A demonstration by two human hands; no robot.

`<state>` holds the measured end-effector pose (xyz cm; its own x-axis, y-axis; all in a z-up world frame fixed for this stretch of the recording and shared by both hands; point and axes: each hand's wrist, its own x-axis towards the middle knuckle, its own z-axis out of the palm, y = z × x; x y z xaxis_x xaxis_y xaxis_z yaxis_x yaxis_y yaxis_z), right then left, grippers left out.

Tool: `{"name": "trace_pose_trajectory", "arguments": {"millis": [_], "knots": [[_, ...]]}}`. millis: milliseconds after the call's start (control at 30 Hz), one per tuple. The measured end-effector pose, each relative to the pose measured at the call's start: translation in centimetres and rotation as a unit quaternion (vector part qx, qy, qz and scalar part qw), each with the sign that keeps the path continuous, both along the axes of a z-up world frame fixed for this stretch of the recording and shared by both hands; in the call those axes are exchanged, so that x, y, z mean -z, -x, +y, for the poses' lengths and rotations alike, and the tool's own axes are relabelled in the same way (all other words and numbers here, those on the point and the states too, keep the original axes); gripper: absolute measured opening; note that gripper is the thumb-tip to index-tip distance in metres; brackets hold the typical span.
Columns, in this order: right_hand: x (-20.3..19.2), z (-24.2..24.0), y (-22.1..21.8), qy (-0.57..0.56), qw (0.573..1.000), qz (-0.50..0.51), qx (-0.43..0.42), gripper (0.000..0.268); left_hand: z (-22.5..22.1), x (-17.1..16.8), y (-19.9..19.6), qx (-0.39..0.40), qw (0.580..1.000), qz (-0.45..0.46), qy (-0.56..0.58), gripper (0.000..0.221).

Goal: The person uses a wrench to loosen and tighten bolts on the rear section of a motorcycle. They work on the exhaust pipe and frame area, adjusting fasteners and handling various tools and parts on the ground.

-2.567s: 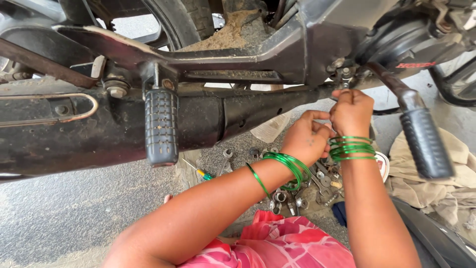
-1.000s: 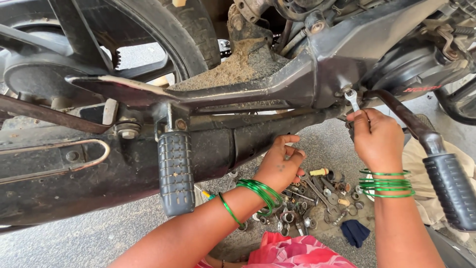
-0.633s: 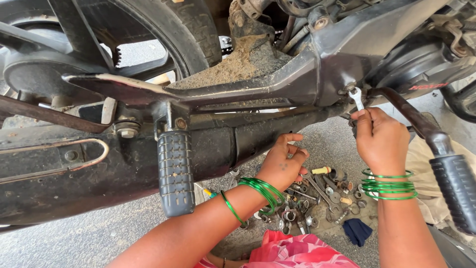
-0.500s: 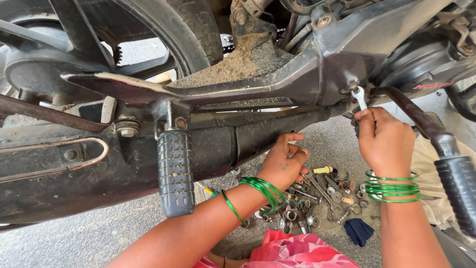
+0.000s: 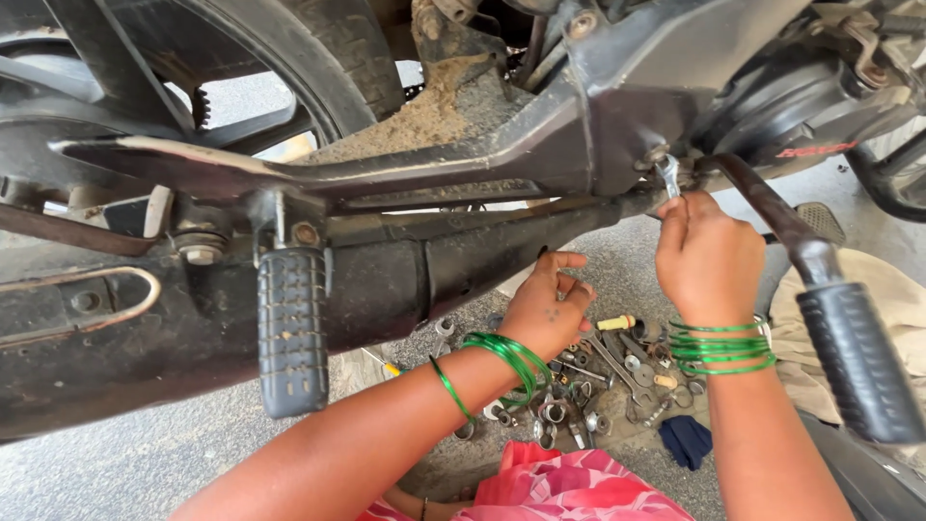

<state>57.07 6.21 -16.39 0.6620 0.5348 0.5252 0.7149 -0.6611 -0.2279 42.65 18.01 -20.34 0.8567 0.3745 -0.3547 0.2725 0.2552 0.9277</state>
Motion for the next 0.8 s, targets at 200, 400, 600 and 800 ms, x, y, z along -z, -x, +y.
{"name": "trace_pose_trajectory", "arguments": {"millis": [200, 400, 600, 800], "knots": [[-0.3, -1.5, -1.2, -0.065, 0.994, 0.071, -0.055, 0.025, -2.5, -1.9, 0.2, 0.008, 1.0, 0.013, -0.027, 0.041], [1.0, -2.0, -0.8, -0.293, 0.855, 0.426, -0.041, 0.03, -5.6, -3.1, 0.8, -0.016, 0.999, -0.026, -0.041, 0.045], [2.0, -3.8, 0.4, -0.417, 0.644, 0.633, -0.104, 0.027, -6.8, -3.3, 1.5, -0.027, 0.994, -0.068, -0.076, 0.048], [-0.9, -2.2, 8.0, -0.435, 0.647, 0.614, -0.123, 0.025, -5.1, -1.4, 1.1, 0.007, 0.997, -0.048, -0.064, 0.038]]}}
